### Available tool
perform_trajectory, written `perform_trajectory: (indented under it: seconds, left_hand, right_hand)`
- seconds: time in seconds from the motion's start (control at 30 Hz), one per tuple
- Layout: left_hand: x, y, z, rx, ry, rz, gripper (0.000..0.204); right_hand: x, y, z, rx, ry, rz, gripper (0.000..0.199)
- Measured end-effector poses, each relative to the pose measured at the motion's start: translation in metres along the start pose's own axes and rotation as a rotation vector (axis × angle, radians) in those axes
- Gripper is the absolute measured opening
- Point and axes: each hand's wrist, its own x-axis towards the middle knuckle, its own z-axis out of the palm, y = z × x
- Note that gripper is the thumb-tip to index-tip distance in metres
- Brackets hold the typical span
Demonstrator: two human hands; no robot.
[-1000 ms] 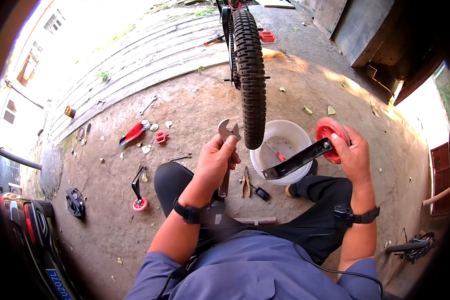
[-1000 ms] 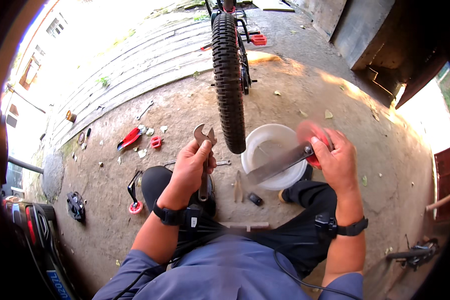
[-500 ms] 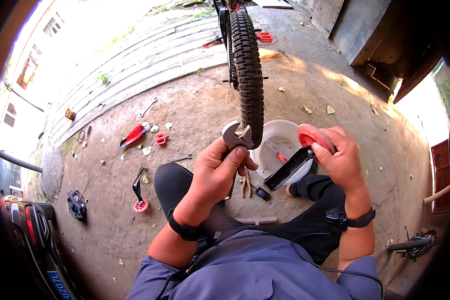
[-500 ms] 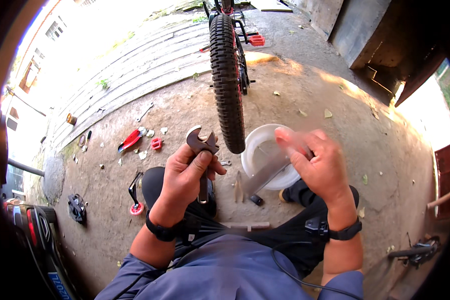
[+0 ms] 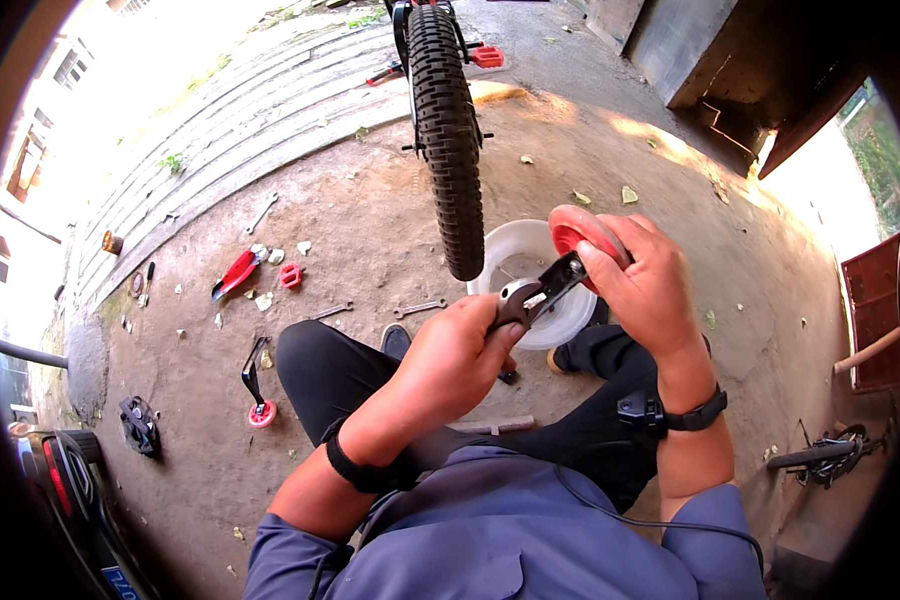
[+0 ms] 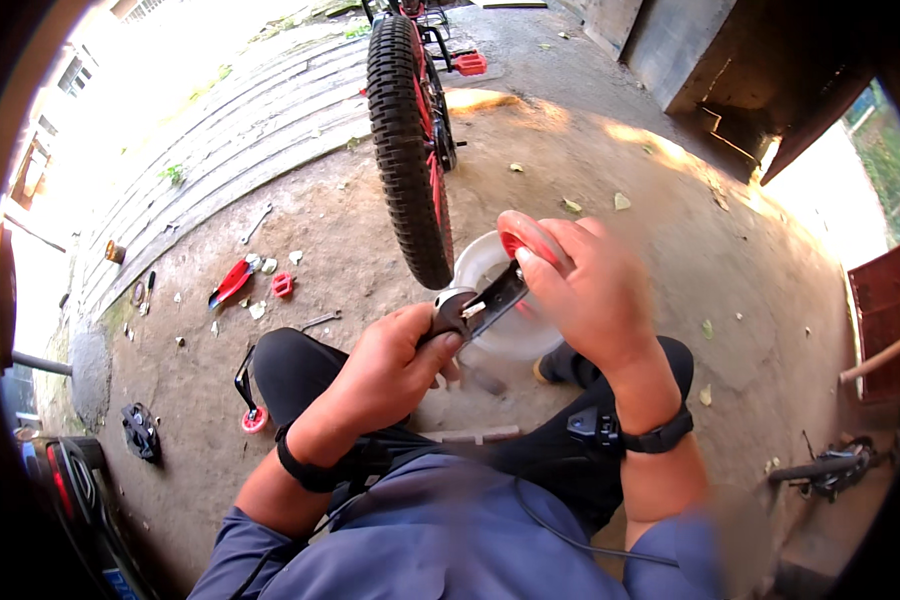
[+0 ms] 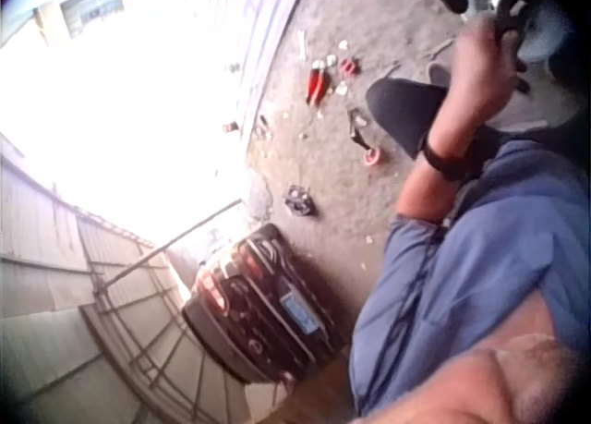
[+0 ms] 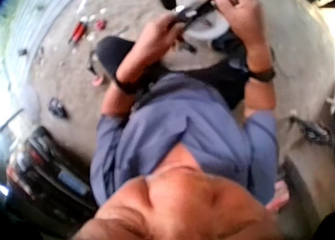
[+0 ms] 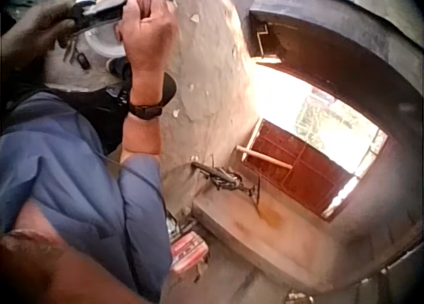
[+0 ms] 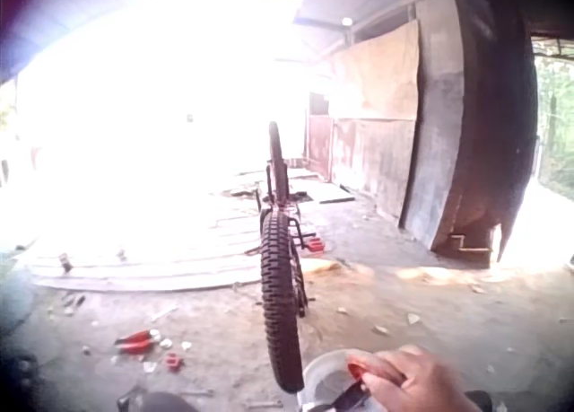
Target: The person sits on the ground and uses a wrench to tighten a bolt on a red bicycle training wheel. They then pick up a screwdriver and continue adjusting the wheel's components.
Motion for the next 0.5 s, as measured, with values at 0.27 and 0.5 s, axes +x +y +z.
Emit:
perform_trajectory:
  seconds: [0.27, 0.5]
  left_hand:
    - [0.026, -0.002, 0.03, 0.301, 0.13, 0.064, 0.019]
    - [0.03, -0.001, 0.039, 0.361, 0.18, 0.07, 0.021]
  right_hand:
    - [0.0, 0.002, 0.007, 0.035, 0.004, 0.022, 0.028]
    - [0.001, 0.002, 0.009, -0.048, -0.001, -0.005, 0.021]
